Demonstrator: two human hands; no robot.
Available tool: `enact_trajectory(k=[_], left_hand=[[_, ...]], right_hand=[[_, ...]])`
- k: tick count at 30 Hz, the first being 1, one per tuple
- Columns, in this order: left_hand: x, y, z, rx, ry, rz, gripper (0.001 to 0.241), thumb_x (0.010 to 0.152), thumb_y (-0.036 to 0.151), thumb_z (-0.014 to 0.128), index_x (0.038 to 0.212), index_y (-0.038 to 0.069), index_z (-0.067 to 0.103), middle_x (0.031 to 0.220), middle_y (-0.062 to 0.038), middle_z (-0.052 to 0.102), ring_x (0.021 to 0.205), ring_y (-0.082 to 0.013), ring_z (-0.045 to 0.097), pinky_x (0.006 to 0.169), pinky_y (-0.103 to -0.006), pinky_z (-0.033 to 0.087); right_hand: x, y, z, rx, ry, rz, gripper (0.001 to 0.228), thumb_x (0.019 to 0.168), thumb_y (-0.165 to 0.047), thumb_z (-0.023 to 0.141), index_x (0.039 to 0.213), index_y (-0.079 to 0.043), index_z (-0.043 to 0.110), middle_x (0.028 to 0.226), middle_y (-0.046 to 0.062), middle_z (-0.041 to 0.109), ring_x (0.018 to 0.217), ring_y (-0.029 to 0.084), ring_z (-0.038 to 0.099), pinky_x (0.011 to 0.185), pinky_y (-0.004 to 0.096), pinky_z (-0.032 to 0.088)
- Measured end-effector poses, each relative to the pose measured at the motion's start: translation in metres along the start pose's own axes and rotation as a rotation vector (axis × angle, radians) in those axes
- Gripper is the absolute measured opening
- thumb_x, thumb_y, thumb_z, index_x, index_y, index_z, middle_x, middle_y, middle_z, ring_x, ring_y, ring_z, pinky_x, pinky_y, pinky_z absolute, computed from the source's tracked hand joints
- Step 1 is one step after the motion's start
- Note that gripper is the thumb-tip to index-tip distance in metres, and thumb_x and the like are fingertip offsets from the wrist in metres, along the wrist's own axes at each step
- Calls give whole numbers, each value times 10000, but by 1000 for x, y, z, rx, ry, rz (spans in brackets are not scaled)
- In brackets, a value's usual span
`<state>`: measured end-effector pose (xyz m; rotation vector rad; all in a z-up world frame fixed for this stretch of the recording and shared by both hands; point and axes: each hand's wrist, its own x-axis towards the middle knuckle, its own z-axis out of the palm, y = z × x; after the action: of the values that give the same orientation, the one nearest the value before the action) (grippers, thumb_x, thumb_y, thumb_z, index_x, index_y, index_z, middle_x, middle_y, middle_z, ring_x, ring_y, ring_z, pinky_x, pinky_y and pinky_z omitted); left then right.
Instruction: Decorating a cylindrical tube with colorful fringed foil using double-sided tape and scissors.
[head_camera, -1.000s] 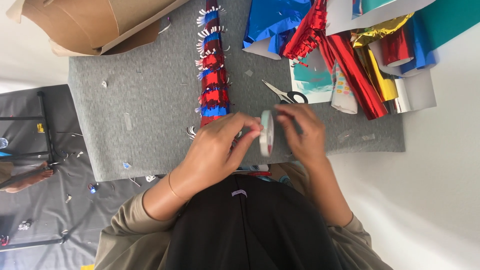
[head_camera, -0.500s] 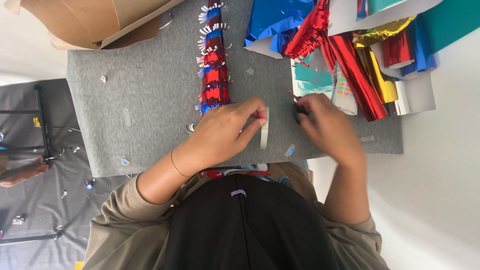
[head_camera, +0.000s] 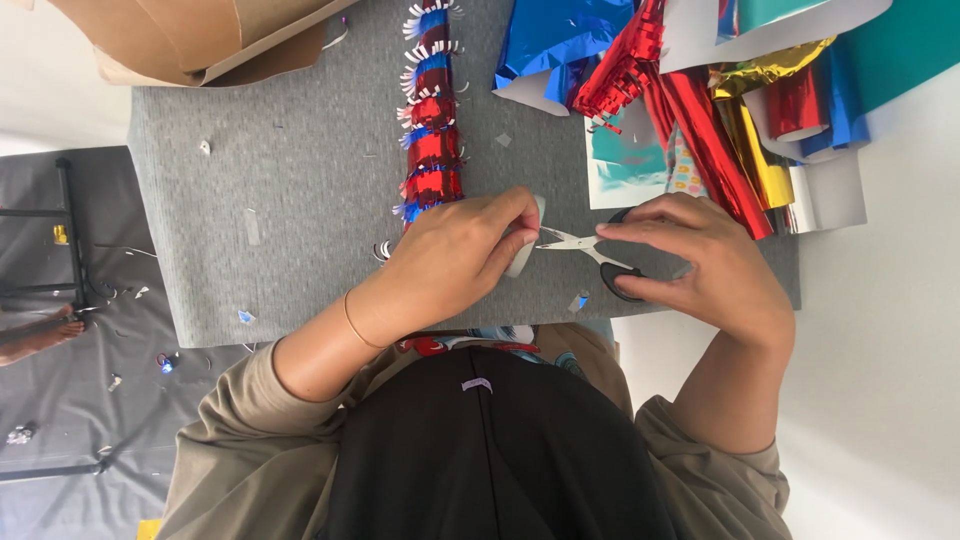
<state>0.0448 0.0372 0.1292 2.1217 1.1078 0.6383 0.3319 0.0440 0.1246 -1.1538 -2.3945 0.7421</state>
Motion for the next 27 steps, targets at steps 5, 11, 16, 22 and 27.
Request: enact_trajectory(k=[5,11,16,22,27], left_hand=[[-1,-9,13,5,37,47,43,1022,77,536,1003,114,527,867,-28,640,685,-250,613,534,-394,440],[3,-6,10,32,102,47,39,1044,104,530,1008,118,531,892,-30,632,668,-255,595,529,-394,439],[-5,-3,-17,-122,290,-50,25,1061,139,557,1077,122,566,1021,11,671,866,-184,676,741,-331,509],[-30,-35,-27,-730,341,-145,127,1076,136,523,1197,100,529,1157,-67,627,1140,-169,648,1061,-308,556],[-46,-59,-20,-1212,411,-243,253,1058,154,516,1306,109,544,1273,-81,613,1278,-167,562,1128,-316,463]], right_hand=[[1,4,-5,-74,-78,-93,499,830,-151,854,1309,-164,715,1118,33,677,1013,208,652,848,339,502],[1,7,0,-140,-49,-98,406,894,-145,808,1291,-184,736,1020,5,682,821,166,625,745,321,456],[7,10,9,-118,-34,113,363,903,-113,800,1251,-194,739,943,18,610,816,170,587,682,307,457],[27,40,40,-169,139,298,262,894,-68,792,1109,-27,649,1035,103,682,864,232,667,679,334,538],[43,55,57,-457,115,329,275,887,-135,814,1099,-95,644,1038,91,667,920,332,659,619,490,492]])
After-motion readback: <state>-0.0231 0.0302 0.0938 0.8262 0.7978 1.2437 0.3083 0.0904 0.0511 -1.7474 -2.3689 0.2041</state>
